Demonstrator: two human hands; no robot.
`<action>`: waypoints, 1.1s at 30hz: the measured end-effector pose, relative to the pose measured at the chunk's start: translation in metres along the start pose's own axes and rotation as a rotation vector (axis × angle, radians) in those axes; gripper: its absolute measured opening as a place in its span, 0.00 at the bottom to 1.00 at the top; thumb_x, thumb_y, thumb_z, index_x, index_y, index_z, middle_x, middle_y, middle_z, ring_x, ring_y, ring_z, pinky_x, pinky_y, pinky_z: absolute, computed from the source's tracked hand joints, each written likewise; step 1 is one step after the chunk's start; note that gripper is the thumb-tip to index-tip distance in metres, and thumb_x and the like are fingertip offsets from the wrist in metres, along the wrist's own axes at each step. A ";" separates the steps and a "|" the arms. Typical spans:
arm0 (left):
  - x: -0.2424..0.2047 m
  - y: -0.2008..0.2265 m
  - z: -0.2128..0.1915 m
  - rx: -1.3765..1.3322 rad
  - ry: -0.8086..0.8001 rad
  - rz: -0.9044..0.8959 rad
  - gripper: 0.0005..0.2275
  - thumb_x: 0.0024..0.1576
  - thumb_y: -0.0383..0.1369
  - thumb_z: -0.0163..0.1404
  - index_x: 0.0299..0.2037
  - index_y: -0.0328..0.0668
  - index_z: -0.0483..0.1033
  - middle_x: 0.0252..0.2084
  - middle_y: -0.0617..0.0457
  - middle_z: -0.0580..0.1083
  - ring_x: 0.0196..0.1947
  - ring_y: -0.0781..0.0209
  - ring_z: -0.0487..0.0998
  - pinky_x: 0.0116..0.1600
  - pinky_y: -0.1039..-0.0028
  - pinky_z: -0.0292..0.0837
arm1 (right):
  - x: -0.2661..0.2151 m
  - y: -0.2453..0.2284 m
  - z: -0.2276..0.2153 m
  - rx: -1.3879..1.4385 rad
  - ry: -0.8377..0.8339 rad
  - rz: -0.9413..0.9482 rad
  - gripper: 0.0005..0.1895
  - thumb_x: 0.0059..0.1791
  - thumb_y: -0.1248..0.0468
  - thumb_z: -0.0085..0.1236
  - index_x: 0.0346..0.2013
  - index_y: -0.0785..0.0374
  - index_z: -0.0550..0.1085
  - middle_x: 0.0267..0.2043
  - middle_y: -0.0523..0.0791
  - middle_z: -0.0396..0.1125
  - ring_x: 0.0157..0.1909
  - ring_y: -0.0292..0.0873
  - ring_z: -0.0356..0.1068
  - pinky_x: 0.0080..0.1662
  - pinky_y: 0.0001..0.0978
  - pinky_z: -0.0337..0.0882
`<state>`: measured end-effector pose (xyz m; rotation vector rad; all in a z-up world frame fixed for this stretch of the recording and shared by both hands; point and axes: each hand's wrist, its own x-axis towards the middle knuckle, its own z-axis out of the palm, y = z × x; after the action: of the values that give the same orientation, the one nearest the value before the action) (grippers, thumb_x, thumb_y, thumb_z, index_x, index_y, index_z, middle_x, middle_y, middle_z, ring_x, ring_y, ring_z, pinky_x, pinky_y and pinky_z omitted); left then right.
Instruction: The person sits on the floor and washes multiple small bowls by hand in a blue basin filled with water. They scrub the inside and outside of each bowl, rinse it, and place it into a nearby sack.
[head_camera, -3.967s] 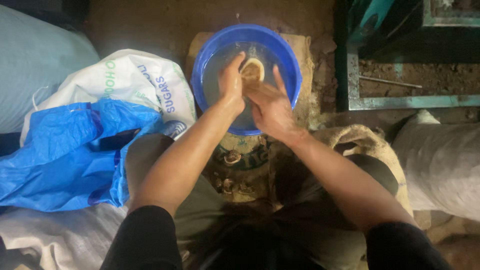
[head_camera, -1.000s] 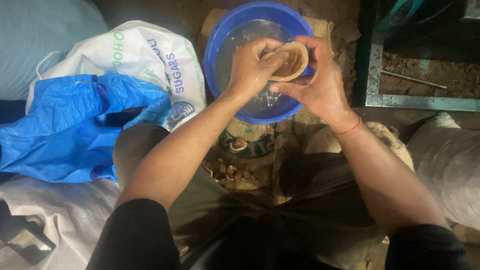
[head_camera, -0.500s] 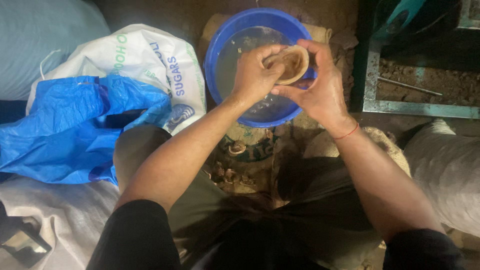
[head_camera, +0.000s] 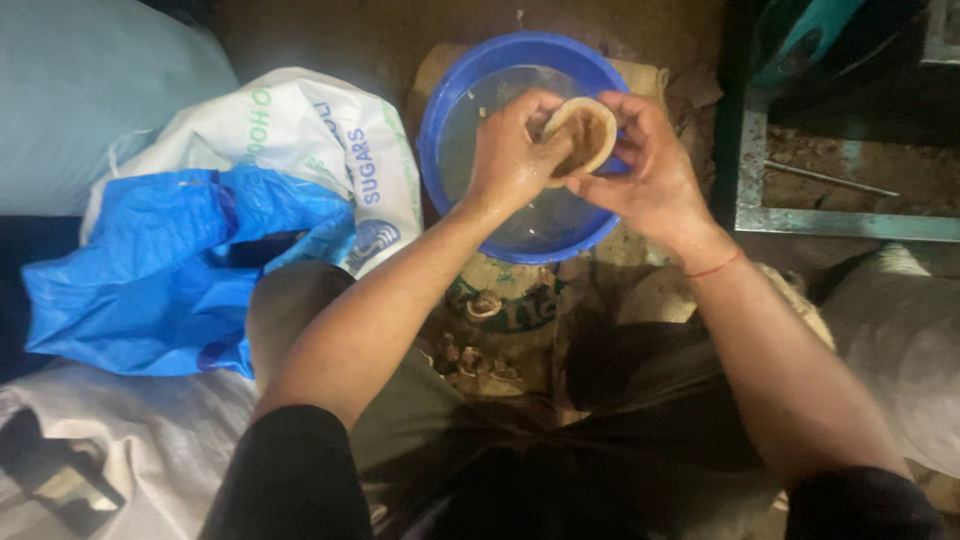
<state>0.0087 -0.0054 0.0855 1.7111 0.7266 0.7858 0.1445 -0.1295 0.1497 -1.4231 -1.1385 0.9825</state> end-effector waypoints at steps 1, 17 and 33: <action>0.001 0.002 -0.003 0.044 -0.001 -0.067 0.08 0.53 0.30 0.60 0.40 0.37 0.79 0.35 0.49 0.84 0.34 0.65 0.86 0.40 0.74 0.82 | 0.002 -0.001 -0.001 -0.028 -0.008 0.036 0.43 0.45 0.76 0.68 0.70 0.68 0.56 0.67 0.51 0.61 0.68 0.47 0.67 0.60 0.36 0.78; 0.005 0.025 -0.019 -0.381 -0.345 -0.603 0.14 0.57 0.24 0.55 0.52 0.24 0.75 0.45 0.38 0.80 0.39 0.51 0.87 0.41 0.67 0.86 | 0.013 -0.005 -0.036 -0.230 -0.135 -0.008 0.21 0.50 0.66 0.67 0.58 0.65 0.77 0.51 0.50 0.75 0.53 0.42 0.74 0.55 0.31 0.75; 0.001 0.029 -0.004 -0.145 -0.364 -0.422 0.15 0.54 0.22 0.53 0.51 0.23 0.75 0.43 0.35 0.80 0.35 0.54 0.87 0.33 0.70 0.85 | 0.014 -0.005 -0.036 -0.056 -0.028 0.189 0.16 0.51 0.66 0.66 0.53 0.65 0.79 0.44 0.47 0.76 0.42 0.35 0.76 0.45 0.24 0.78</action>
<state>0.0082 -0.0095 0.1148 1.4468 0.7222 0.2198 0.1819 -0.1237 0.1598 -1.5881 -1.0731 1.1134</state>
